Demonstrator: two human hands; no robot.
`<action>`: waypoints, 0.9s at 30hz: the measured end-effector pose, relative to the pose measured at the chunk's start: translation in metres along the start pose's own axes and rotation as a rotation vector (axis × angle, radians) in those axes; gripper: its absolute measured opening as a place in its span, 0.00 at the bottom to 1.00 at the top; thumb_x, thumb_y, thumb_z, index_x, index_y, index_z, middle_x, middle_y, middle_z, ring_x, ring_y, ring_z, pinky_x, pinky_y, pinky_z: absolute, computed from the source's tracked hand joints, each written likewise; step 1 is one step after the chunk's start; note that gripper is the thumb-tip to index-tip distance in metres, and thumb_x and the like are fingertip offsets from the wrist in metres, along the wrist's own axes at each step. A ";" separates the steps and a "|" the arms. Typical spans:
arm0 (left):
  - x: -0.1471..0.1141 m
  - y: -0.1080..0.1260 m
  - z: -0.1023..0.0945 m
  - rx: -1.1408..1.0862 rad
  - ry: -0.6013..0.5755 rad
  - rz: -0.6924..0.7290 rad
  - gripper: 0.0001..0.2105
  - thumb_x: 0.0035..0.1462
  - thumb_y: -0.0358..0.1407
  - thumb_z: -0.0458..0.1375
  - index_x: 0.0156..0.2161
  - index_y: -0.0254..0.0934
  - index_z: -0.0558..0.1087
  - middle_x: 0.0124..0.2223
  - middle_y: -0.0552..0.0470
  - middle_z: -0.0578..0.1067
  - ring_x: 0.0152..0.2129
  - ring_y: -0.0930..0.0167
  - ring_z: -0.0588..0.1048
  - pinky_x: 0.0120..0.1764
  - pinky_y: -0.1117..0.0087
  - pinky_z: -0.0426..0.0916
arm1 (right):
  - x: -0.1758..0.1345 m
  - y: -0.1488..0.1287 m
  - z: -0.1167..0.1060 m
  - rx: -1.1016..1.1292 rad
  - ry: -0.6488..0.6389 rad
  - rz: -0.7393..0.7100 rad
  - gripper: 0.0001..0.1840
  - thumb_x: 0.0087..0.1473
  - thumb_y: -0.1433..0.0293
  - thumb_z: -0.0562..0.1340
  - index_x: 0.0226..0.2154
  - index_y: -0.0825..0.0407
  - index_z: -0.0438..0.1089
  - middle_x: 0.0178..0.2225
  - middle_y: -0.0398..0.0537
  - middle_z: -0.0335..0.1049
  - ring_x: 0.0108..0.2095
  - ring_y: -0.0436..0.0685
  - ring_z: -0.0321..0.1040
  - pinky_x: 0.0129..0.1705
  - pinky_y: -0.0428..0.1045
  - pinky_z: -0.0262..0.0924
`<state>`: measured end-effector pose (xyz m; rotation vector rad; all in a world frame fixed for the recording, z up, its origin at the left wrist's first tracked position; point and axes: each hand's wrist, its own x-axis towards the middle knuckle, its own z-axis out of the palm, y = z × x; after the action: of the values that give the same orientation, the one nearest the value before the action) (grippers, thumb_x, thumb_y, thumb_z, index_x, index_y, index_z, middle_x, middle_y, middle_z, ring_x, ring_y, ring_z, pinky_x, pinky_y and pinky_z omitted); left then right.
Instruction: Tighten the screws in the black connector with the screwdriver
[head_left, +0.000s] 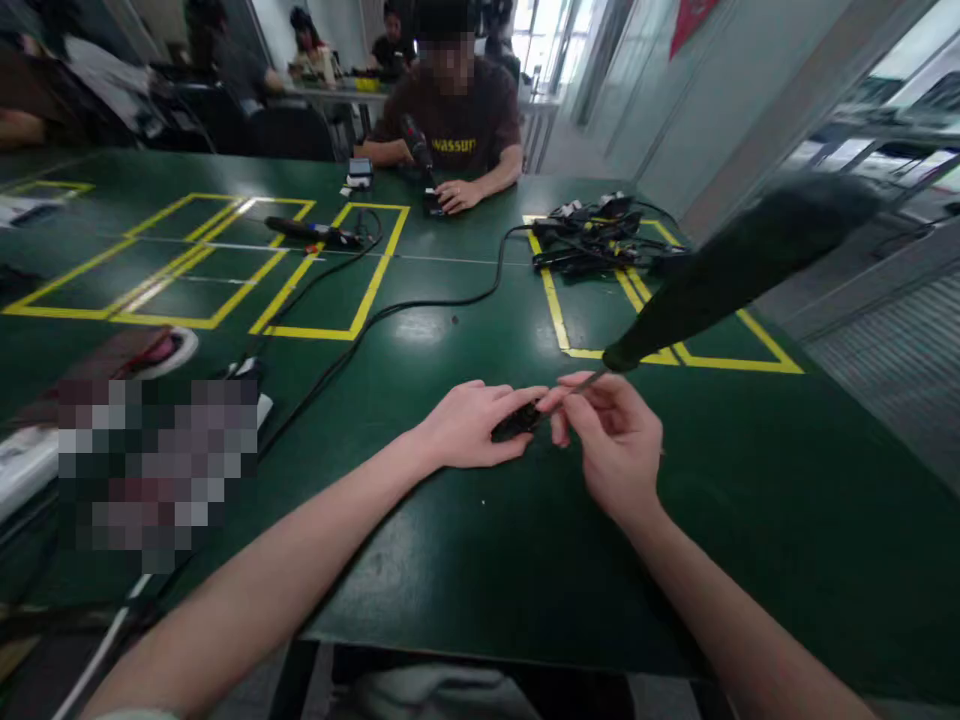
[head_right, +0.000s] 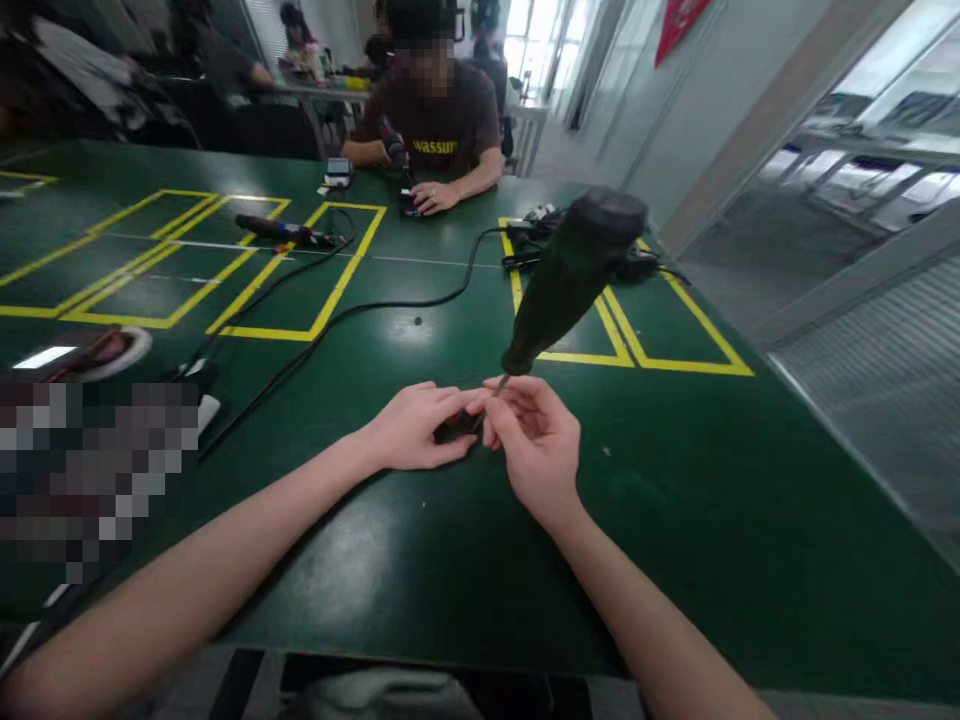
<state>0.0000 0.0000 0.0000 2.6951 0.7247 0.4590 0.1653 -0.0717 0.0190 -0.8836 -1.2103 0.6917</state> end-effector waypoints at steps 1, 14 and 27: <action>0.000 0.001 0.000 0.003 0.004 -0.001 0.28 0.65 0.43 0.56 0.67 0.37 0.62 0.48 0.47 0.82 0.44 0.62 0.82 0.45 0.61 0.70 | 0.000 0.000 0.000 -0.012 0.004 0.002 0.12 0.61 0.60 0.70 0.37 0.50 0.71 0.26 0.41 0.77 0.18 0.46 0.66 0.20 0.43 0.64; -0.001 0.003 -0.001 -0.034 0.013 -0.008 0.15 0.63 0.41 0.57 0.52 0.37 0.72 0.45 0.49 0.84 0.41 0.65 0.82 0.42 0.64 0.69 | 0.000 -0.001 0.000 -0.002 -0.029 0.026 0.10 0.62 0.61 0.69 0.37 0.50 0.72 0.28 0.43 0.79 0.18 0.47 0.66 0.20 0.44 0.64; -0.001 0.002 -0.002 -0.029 0.011 -0.002 0.10 0.63 0.41 0.57 0.46 0.38 0.72 0.41 0.51 0.83 0.36 0.66 0.81 0.41 0.65 0.67 | -0.002 -0.002 0.001 -0.057 -0.047 0.041 0.10 0.62 0.61 0.68 0.40 0.49 0.75 0.30 0.43 0.78 0.20 0.47 0.67 0.21 0.45 0.65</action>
<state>-0.0007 -0.0011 0.0025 2.6669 0.7183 0.4807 0.1640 -0.0743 0.0200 -0.9461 -1.2622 0.7172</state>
